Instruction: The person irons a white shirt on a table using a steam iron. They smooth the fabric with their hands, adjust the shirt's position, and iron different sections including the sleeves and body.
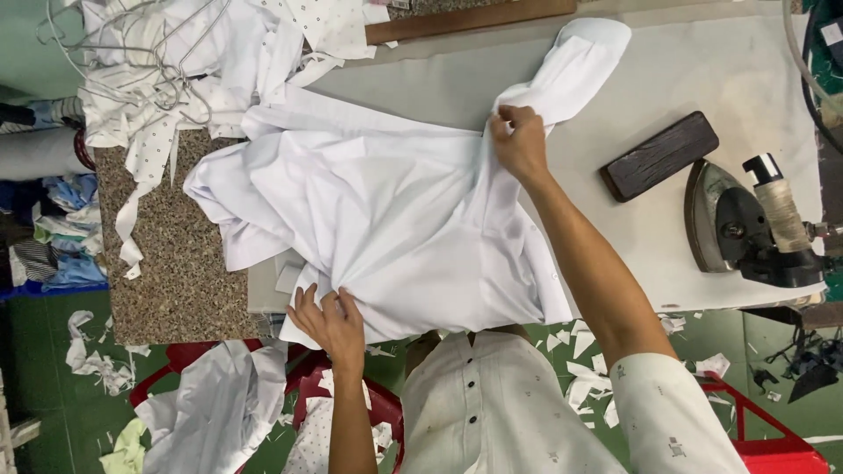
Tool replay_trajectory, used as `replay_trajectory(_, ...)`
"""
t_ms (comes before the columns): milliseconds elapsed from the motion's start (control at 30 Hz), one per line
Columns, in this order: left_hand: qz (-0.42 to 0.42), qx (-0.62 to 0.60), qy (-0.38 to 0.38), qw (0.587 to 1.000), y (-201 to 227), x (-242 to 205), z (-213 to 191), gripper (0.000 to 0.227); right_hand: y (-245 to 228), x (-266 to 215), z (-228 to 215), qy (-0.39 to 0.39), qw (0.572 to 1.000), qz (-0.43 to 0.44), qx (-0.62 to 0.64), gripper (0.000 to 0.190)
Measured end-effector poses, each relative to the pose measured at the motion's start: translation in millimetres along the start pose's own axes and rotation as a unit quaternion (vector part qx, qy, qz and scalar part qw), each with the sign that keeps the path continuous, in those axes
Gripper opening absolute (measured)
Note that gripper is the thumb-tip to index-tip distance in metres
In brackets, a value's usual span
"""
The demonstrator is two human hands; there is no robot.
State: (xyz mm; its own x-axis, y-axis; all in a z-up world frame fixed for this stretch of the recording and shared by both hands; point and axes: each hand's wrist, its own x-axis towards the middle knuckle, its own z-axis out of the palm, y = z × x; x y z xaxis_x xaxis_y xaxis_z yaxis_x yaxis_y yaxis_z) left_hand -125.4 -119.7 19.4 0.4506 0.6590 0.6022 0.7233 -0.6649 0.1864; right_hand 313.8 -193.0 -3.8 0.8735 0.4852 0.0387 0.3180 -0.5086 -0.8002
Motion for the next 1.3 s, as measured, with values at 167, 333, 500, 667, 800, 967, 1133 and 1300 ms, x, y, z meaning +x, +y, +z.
replay_trajectory(167, -0.02, -0.029, -0.024, 0.999, 16.0, -11.3, -3.4, 0.032, -61.4, -75.7, -62.2, -0.023, 0.988, -0.118, -0.098, 0.057)
replay_trajectory(333, 0.059, -0.076, -0.043, 0.994, 57.1, -19.8, -9.6, 0.034, -18.6, -183.4, -94.6, 0.109, 0.96, -0.243, -0.087, 0.043)
replay_trajectory(500, 0.317, -0.267, -0.129, 0.901, 109.2, -35.1, -1.6, 0.049, 55.6, -285.4, -71.8, -0.012, 0.88, -0.44, -0.179, 0.033)
replay_trajectory(667, 0.35, -0.307, -0.107, 0.879, 95.3, -24.0, 14.2, 0.044, 67.8, -292.4, -86.9, 0.008, 0.906, -0.384, -0.178, 0.029)
replay_trajectory(800, 0.32, -0.312, -0.093, 0.889, 91.7, 38.8, 49.6, 0.052, 31.2, -273.3, -78.2, 0.055, 0.895, -0.399, -0.19, 0.034)
replay_trajectory(967, 0.296, -0.277, -0.285, 0.869, 90.2, 88.2, 81.7, 0.058, 20.1, -266.6, -40.9, 0.04, 0.907, -0.367, -0.201, 0.055)
replay_trajectory(1133, 0.173, -0.093, -0.418, 0.887, 85.8, 111.3, 63.6, 0.07, 20.1, -275.0, -32.5, 0.013, 0.923, -0.315, -0.218, 0.054)
replay_trajectory(1300, 0.247, -0.164, -0.125, 0.947, 107.1, 87.2, 41.6, 0.054, 20.8, -276.7, -23.2, 0.048, 0.928, -0.304, -0.21, 0.059)
